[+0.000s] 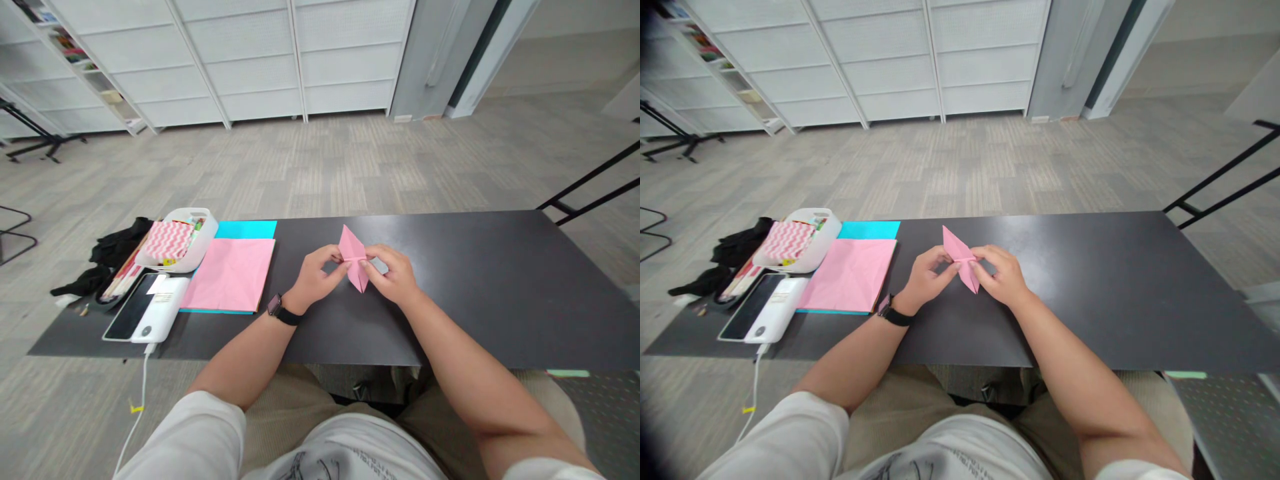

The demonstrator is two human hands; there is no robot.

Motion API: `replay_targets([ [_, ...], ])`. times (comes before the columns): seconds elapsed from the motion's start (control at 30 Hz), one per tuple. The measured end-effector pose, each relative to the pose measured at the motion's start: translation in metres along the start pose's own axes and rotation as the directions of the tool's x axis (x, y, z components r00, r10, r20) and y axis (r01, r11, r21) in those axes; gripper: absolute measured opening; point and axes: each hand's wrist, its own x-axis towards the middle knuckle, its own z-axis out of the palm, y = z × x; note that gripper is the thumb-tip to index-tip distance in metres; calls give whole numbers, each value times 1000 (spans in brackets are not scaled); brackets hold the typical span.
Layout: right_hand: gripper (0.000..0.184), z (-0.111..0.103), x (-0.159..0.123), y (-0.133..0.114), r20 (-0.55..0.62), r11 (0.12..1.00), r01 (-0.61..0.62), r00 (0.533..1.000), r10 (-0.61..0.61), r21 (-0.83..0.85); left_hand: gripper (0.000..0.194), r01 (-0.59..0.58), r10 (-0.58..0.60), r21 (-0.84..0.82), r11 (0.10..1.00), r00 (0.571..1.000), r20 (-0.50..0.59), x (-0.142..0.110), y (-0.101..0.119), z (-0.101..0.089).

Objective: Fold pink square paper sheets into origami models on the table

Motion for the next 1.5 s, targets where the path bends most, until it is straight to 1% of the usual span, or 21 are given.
replay_targets([
  [0.03,16,1,-1,1,2,998,-47,999,47,41,18,54,-53,-84,995,998,13,0,-1,1],
  [0.1,18,3,-3,3,24,976,-153,988,151,158,23,156,-147,-250,956,988,54,0,-4,4],
  [0.17,22,5,-3,4,67,923,-254,967,245,289,26,225,-204,-364,904,974,97,1,-5,5],
  [0.27,26,7,-2,5,105,845,-329,943,314,422,26,270,-235,-441,856,963,133,4,-3,5],
  [0.37,28,7,-1,5,116,825,-329,943,311,460,24,286,-243,-462,840,958,151,5,-1,2],
  [0.47,25,6,0,6,112,847,-301,953,281,438,26,274,-235,-412,869,961,144,5,-1,-2],
  [0.57,22,5,-1,8,106,903,-242,970,218,355,29,241,-213,-334,911,970,117,4,-3,-4],
  [0.67,25,5,-1,9,104,954,-183,981,162,239,29,261,-242,-298,918,965,99,4,-6,-1],
  [0.73,29,5,-1,9,108,971,-156,985,138,183,27,270,-257,-286,919,963,84,4,-8,2],
  [0.8,29,5,-3,11,104,979,-142,986,128,144,27,252,-249,-257,933,968,46,3,-10,4],
  [0.87,30,5,-5,12,84,982,-138,988,128,129,30,206,-211,-188,960,977,-8,1,-10,4],
  [0.97,42,7,-6,12,51,983,-142,989,137,112,31,99,-100,-21,995,993,-69,0,-7,3],
  [1.0,40,7,-6,11,42,986,-140,990,136,96,29,55,-52,41,998,995,-80,-1,-5,2],
  [1.03,33,7,-5,10,31,988,-133,991,131,72,27,10,-2,98,995,996,-86,-1,-3,1],
  [1.1,21,6,-2,6,2,994,-104,995,104,26,22,-76,93,186,980,992,-84,-1,1,1],
  [1.2,17,3,3,-1,-26,999,-54,998,54,-3,17,-149,168,241,959,984,-64,0,6,-1],
  [1.33,14,1,6,-6,-48,1000,-18,999,18,2,20,-157,168,255,954,986,-18,2,7,-2],
  [1.5,12,-1,7,-7,-42,999,36,998,-36,-1,12,-170,172,231,958,985,12,4,8,-1],
])
